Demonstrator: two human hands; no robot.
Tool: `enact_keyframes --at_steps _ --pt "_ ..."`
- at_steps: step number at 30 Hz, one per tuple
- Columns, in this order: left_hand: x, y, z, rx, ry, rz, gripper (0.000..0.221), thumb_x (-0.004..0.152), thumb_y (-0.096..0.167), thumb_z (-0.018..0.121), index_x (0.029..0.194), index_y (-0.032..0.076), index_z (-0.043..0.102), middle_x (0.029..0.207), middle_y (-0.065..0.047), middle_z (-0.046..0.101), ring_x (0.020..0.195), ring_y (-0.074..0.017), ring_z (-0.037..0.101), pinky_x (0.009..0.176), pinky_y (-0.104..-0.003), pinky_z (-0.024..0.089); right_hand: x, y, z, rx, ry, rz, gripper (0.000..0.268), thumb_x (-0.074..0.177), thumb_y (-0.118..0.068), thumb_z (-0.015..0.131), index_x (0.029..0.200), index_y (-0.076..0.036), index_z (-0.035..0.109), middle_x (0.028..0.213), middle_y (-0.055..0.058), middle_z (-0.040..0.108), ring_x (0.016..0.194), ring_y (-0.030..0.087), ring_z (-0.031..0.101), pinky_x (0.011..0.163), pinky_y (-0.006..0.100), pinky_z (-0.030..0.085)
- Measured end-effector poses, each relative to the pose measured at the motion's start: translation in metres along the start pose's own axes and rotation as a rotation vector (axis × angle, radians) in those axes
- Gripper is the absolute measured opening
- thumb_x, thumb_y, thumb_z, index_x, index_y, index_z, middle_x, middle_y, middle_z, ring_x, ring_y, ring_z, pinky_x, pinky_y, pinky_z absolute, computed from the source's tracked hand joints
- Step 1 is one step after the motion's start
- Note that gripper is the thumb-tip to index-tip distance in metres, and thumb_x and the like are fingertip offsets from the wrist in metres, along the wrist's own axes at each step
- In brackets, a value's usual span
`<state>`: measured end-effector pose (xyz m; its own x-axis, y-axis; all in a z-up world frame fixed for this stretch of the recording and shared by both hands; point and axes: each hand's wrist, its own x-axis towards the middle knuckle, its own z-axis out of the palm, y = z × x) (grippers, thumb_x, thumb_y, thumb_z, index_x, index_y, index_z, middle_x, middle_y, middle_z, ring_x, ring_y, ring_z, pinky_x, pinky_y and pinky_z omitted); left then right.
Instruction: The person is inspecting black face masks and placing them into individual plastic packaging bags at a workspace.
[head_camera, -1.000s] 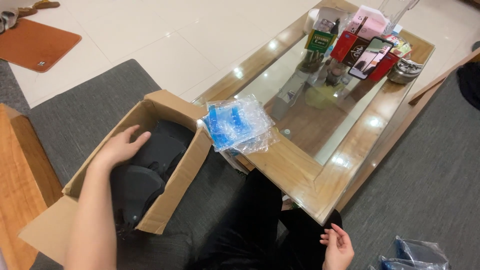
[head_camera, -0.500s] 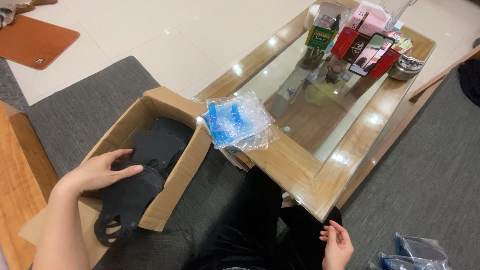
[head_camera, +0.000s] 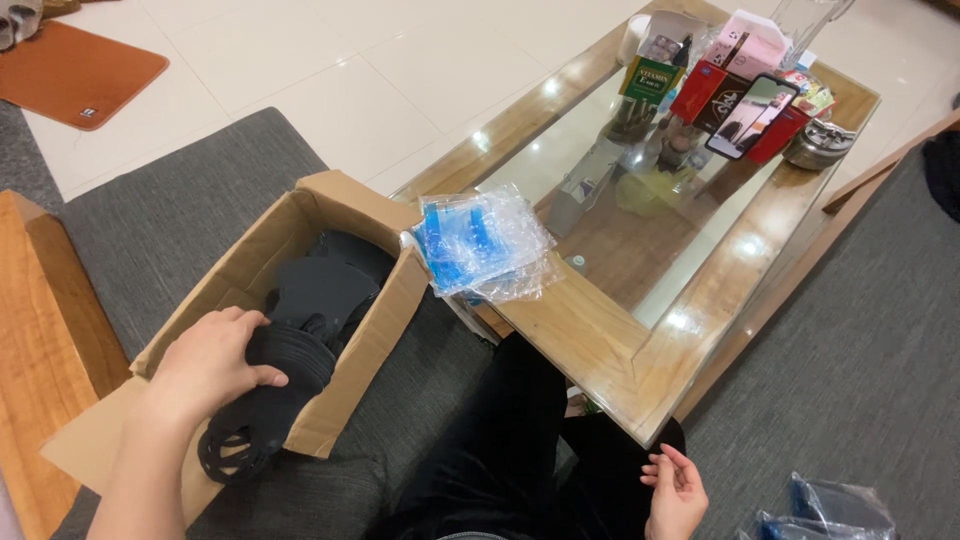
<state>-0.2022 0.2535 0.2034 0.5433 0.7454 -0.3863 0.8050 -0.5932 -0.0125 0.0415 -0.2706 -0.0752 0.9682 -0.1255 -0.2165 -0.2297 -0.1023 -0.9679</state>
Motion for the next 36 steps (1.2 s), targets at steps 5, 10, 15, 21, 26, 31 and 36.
enact_keyframes --at_steps 5,10,15,21,26,31,36 --pt "0.006 -0.010 0.004 -0.057 -0.002 -0.014 0.083 0.057 0.037 0.101 0.127 0.016 0.063 0.117 -0.004 0.075 0.111 -0.0191 0.072 0.101 -0.035 0.056 0.004 0.009 -0.004 0.017 -0.017 -0.015 0.019 0.104 0.003 0.057 0.121 0.010 0.064 0.097 0.020 0.067 0.078 0.021 0.062 0.066 0.030 0.053" --pt "0.014 -0.020 0.007 -0.141 -0.049 0.015 0.084 0.054 0.039 0.103 0.128 0.019 0.069 0.101 -0.005 0.071 0.093 -0.0176 0.070 0.086 -0.032 0.057 0.002 0.004 -0.003 0.008 -0.003 0.000 0.018 0.104 0.003 0.057 0.120 0.009 0.064 0.097 0.019 0.067 0.078 0.021 0.062 0.067 0.029 0.053" --pt "-0.012 -0.001 -0.028 -0.091 -0.120 -0.075 0.070 0.058 0.042 0.101 0.118 0.018 0.073 0.098 -0.001 0.079 0.087 -0.0160 0.077 0.080 -0.030 0.059 0.000 0.003 -0.003 0.013 -0.010 0.014 0.019 0.104 0.003 0.056 0.121 0.010 0.063 0.097 0.020 0.066 0.079 0.021 0.061 0.067 0.030 0.053" --pt "-0.055 0.044 -0.088 0.174 -0.038 -0.078 0.046 0.069 0.061 0.086 0.098 0.029 0.073 0.081 0.011 0.081 0.075 -0.0053 0.078 0.073 -0.022 0.057 -0.006 -0.006 -0.003 0.074 0.048 0.005 0.019 0.103 0.003 0.057 0.120 0.008 0.064 0.097 0.019 0.067 0.077 0.020 0.061 0.065 0.029 0.052" --pt "-0.058 0.112 -0.103 0.108 0.489 0.340 0.042 0.079 0.049 0.077 0.108 0.021 0.064 0.096 0.005 0.074 0.067 -0.0132 0.073 0.061 -0.027 0.059 -0.030 -0.062 0.018 0.043 0.238 -0.185 0.016 0.107 -0.001 0.056 0.122 0.000 0.061 0.102 0.012 0.066 0.079 0.013 0.059 0.064 0.022 0.049" --pt "0.010 0.242 -0.012 0.072 0.792 1.056 0.029 0.066 0.000 0.068 0.093 0.007 0.060 0.086 -0.013 0.064 0.066 -0.0260 0.063 0.056 -0.038 0.054 -0.050 -0.154 0.071 -0.268 -0.010 -0.574 0.039 0.083 0.011 0.057 0.120 0.000 0.065 0.114 0.011 0.066 0.095 0.020 0.064 0.081 0.029 0.055" --pt "-0.001 0.351 0.089 0.224 0.862 1.273 0.032 0.065 0.010 0.072 0.096 0.005 0.065 0.078 -0.013 0.061 0.070 -0.0296 0.060 0.070 -0.041 0.049 -0.033 -0.181 0.123 -0.393 -0.352 -0.534 0.088 0.078 -0.004 0.073 0.154 -0.004 0.030 0.153 0.019 0.038 0.144 0.037 0.034 0.121 0.052 0.023"
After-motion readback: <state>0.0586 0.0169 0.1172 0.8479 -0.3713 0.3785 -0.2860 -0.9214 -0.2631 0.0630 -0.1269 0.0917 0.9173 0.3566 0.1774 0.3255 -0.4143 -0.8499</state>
